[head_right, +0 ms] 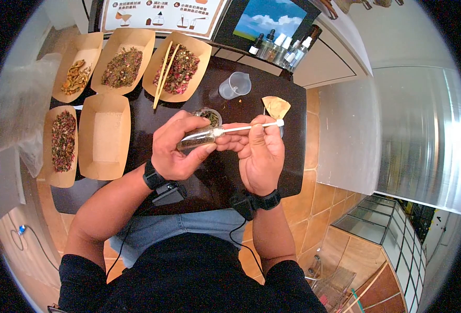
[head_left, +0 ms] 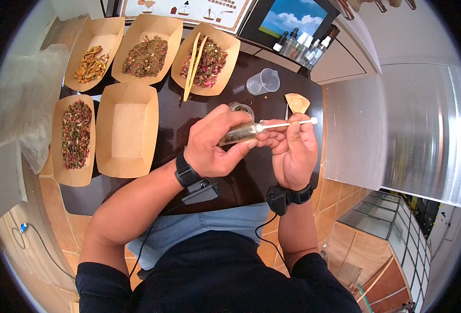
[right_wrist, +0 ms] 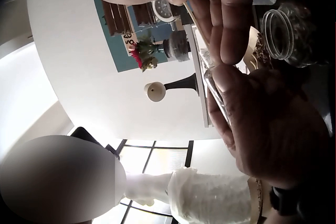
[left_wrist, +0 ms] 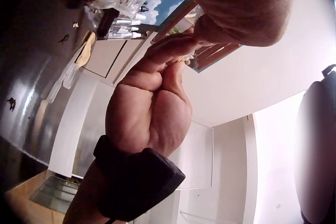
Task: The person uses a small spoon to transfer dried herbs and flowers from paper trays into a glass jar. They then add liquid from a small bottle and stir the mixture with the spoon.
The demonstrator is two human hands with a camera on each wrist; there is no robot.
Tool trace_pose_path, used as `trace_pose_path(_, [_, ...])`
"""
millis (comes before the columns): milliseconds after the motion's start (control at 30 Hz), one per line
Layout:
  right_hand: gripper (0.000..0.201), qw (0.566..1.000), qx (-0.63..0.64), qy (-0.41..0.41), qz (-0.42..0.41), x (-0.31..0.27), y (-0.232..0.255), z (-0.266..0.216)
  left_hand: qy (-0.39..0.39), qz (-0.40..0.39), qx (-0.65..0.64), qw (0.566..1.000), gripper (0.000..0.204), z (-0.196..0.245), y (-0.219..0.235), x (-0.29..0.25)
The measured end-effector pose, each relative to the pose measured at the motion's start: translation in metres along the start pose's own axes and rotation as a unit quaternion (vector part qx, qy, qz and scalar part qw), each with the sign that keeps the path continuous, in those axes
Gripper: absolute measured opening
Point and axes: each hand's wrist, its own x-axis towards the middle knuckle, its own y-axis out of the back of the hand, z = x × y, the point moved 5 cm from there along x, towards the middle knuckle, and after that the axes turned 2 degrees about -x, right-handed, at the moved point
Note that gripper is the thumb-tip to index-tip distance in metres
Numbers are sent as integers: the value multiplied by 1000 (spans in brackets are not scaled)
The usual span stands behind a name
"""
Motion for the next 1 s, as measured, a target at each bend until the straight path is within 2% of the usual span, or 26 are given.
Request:
trace_pose_path(700, [20, 998, -44, -36, -3, 6, 1, -8, 2, -4, 2, 1000, 41, -1, -1, 0])
trace_pose_path(1000, [23, 998, -59, -27, 2, 17, 2, -4, 2, -2, 24, 1000, 40, -1, 1, 4])
